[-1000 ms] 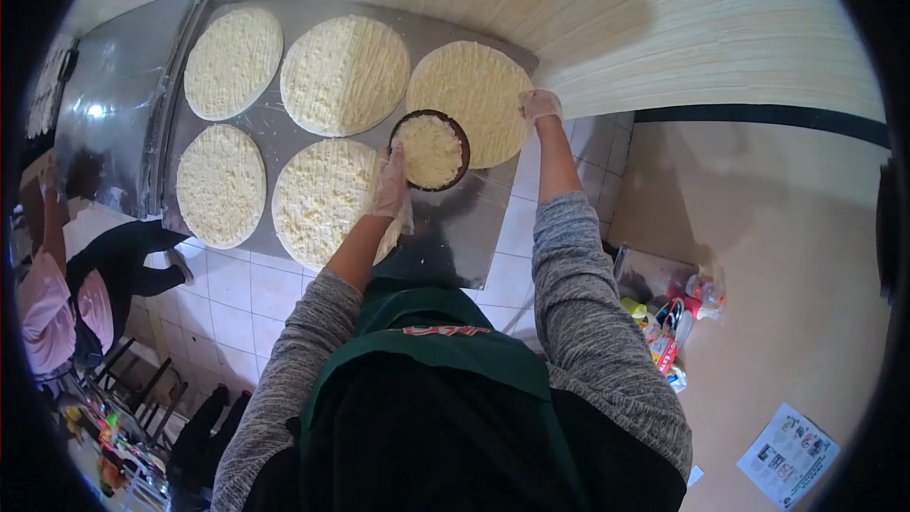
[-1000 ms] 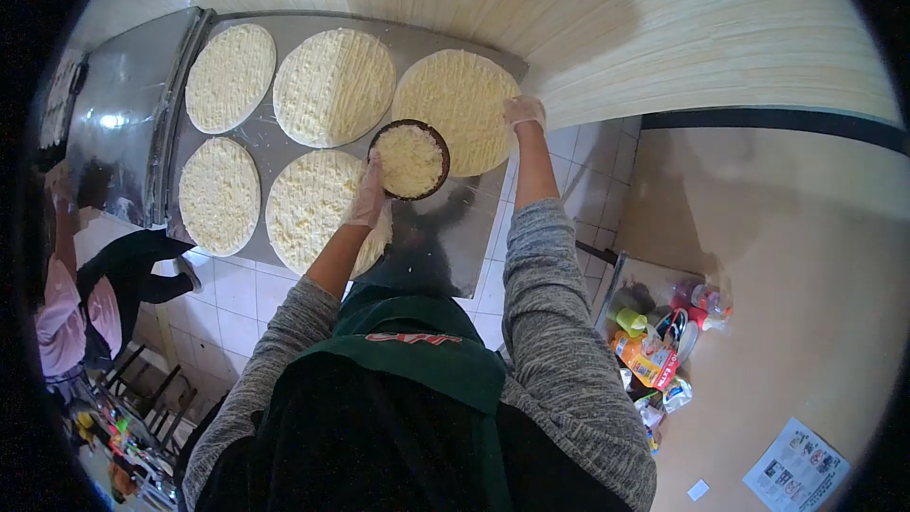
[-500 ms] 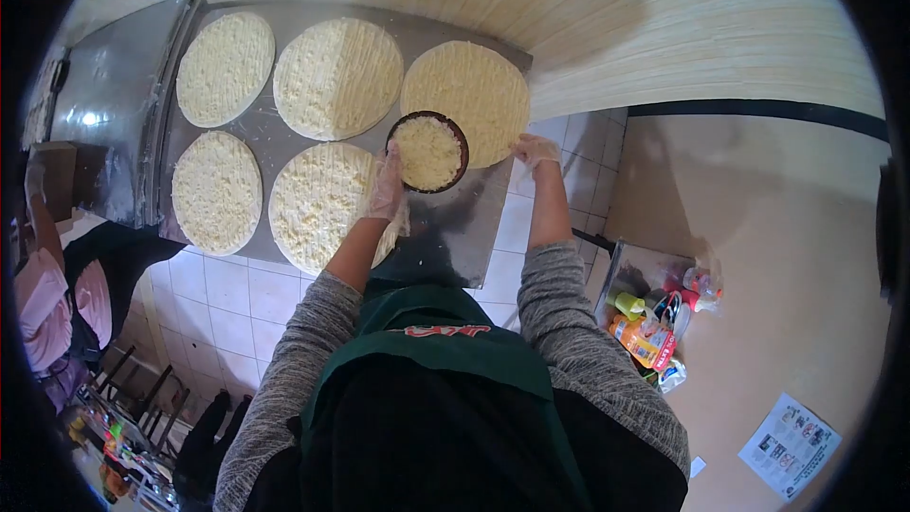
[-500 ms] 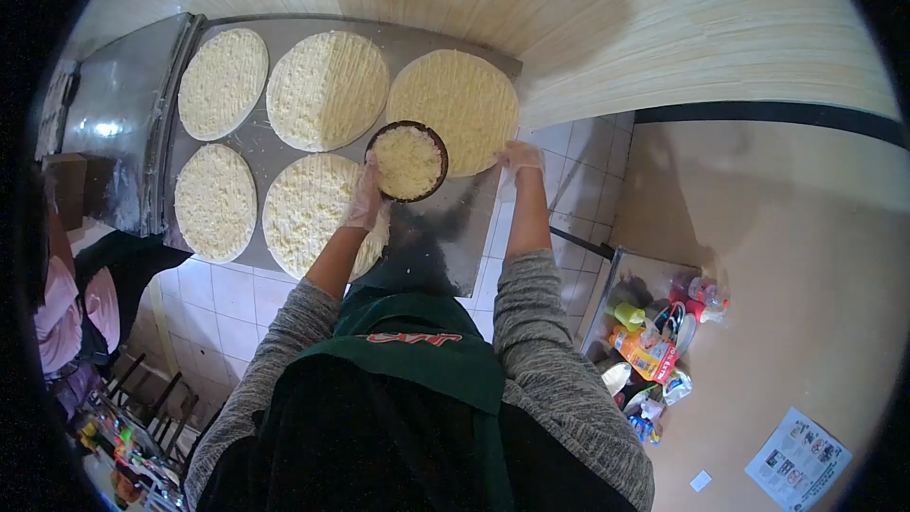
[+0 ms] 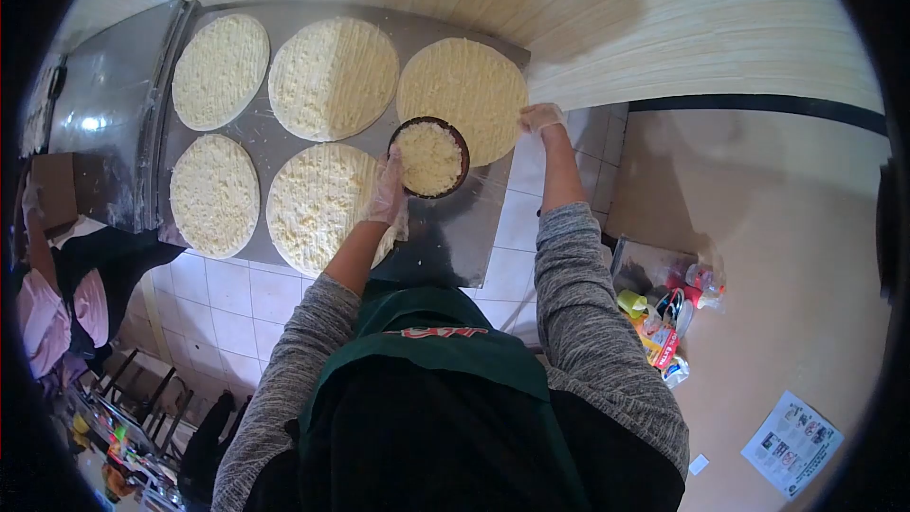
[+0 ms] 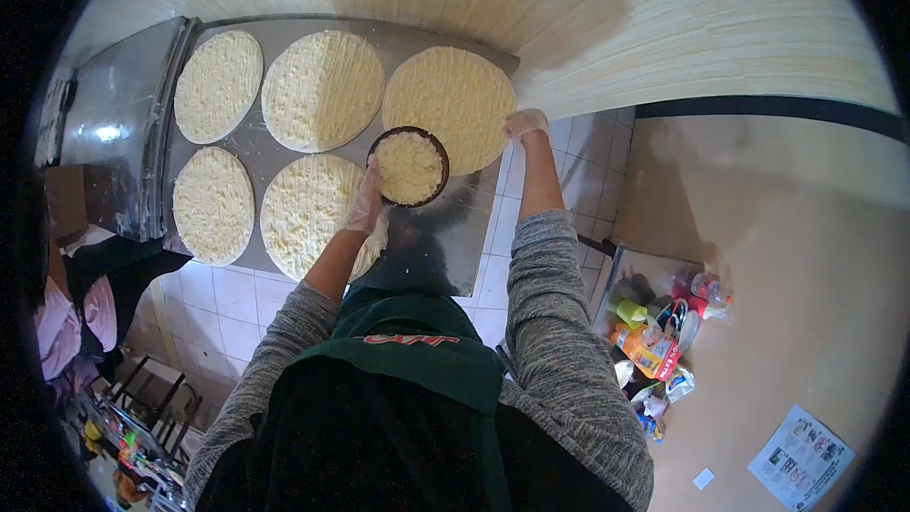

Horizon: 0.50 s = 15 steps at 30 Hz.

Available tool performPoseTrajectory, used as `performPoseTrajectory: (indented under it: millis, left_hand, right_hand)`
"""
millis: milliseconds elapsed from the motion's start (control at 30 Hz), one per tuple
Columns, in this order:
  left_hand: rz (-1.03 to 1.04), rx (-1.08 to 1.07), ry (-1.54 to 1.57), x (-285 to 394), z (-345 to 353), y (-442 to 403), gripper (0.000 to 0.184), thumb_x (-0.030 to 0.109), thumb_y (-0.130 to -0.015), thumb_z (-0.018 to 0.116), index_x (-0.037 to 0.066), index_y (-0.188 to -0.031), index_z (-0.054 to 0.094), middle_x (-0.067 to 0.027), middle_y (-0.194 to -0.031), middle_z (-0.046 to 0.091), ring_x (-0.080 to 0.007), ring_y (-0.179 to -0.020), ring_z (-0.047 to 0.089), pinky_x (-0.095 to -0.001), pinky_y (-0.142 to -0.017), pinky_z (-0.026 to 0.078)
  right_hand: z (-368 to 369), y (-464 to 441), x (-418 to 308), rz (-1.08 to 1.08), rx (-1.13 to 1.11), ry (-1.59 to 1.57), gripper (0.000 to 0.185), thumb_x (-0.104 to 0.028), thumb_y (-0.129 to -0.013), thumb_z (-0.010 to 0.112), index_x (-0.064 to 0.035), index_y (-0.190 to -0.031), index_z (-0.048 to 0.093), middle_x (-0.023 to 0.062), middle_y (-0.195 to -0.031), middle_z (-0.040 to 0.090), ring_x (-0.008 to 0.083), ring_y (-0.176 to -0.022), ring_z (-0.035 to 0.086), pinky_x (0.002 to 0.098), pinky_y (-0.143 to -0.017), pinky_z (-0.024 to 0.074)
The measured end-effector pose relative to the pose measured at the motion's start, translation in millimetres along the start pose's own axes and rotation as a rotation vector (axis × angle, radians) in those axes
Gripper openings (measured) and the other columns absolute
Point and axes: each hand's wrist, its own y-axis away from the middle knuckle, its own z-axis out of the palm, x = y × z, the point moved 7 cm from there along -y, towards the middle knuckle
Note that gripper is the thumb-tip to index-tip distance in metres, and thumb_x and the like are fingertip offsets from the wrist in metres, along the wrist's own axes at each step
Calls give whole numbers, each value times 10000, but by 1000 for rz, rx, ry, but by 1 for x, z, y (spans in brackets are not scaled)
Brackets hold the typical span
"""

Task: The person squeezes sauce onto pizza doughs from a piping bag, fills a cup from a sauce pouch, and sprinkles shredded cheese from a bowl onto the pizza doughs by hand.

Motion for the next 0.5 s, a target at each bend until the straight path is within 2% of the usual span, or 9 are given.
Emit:
performPoseTrajectory:
  millis: [67, 100, 167, 200, 267, 333, 400, 467, 500]
  left_hand:
    - [13, -11, -20, 0, 0, 0, 723, 578, -861, 357, -47, -1224, 379, -164, -1128, 497, -236, -1046, 472, -314, -884, 387]
    - [4, 16, -63, 4, 1, 1, 720, 577, -862, 355, -48, -1219, 383, -168, -1129, 494, -238, -1048, 471, -316, -884, 386]
    - [-4, 45, -105, 1, -2, -5, 717, 576, -863, 354, -49, -1213, 387, -173, -1130, 492, -241, -1050, 470, -317, -885, 384]
    - [6, -2, -51, -9, -1, -15, 714, 576, -865, 347, -50, -1207, 392, -177, -1130, 492, -243, -1051, 471, -319, -885, 382]
    - [12, -49, 3, -9, 2, -16, 711, 576, -867, 340, -50, -1200, 396, -181, -1129, 492, -245, -1051, 471, -320, -885, 380]
    - [64, 37, -203, 19, 9, -8, 697, 566, -874, 329, -50, -1191, 402, -188, -1105, 507, -246, -1027, 483, -322, -875, 383]
    - [110, 34, -202, 34, 21, -4, 704, 571, -871, 331, -51, -1194, 399, -196, -1099, 511, -256, -1020, 489, -329, -871, 385]
    - [155, 28, -197, 39, 27, -4, 712, 575, -868, 333, -53, -1197, 396, -205, -1094, 514, -265, -1014, 494, -335, -867, 387]
    - [136, 37, -212, 38, 29, -7, 726, 586, -857, 346, -54, -1197, 396, -213, -1095, 516, -272, -1016, 497, -338, -867, 388]
  right_hand:
    - [-26, 48, -54, -420, 280, 128, 219, -288, -688, 613, -98, -782, 669, 109, -831, 649, 223, -752, 620, 350, -674, 491]
    - [-24, 25, -51, -424, 276, 130, 219, -288, -688, 613, -98, -782, 669, 109, -831, 649, 223, -752, 620, 350, -674, 491]
    - [-21, -44, -39, -432, 213, -113, 128, -117, -755, 623, 6, -725, 605, 132, -650, 590, 204, -529, 575, 283, -413, 445]
    - [-23, -39, -45, -434, 211, -113, 128, -117, -755, 623, 6, -725, 605, 132, -650, 590, 204, -529, 575, 283, -413, 445]
    - [-25, 3, -85, -551, 188, 402, 122, -130, -749, 632, -13, -782, 628, 109, -681, 605, 171, -539, 596, 266, -435, 454]
    - [-15, 124, -151, -593, 45, 549, 144, -150, -749, 626, -15, -799, 623, 125, -701, 619, 162, -587, 609, 267, -490, 470]
    - [15, 208, -180, -668, 7, 143, 202, -165, -740, 619, -7, -862, 600, 169, -770, 623, 229, -718, 627, 324, -603, 490]
    - [56, 266, -198, -917, 176, 467, 280, -178, -707, 637, -16, -930, 591, 172, -873, 626, 296, -838, 602, 371, -747, 469]
    - [71, 279, -197, -964, 288, 452, 307, -176, -703, 635, -22, -964, 583, 185, -899, 611, 330, -850, 586, 388, -777, 456]
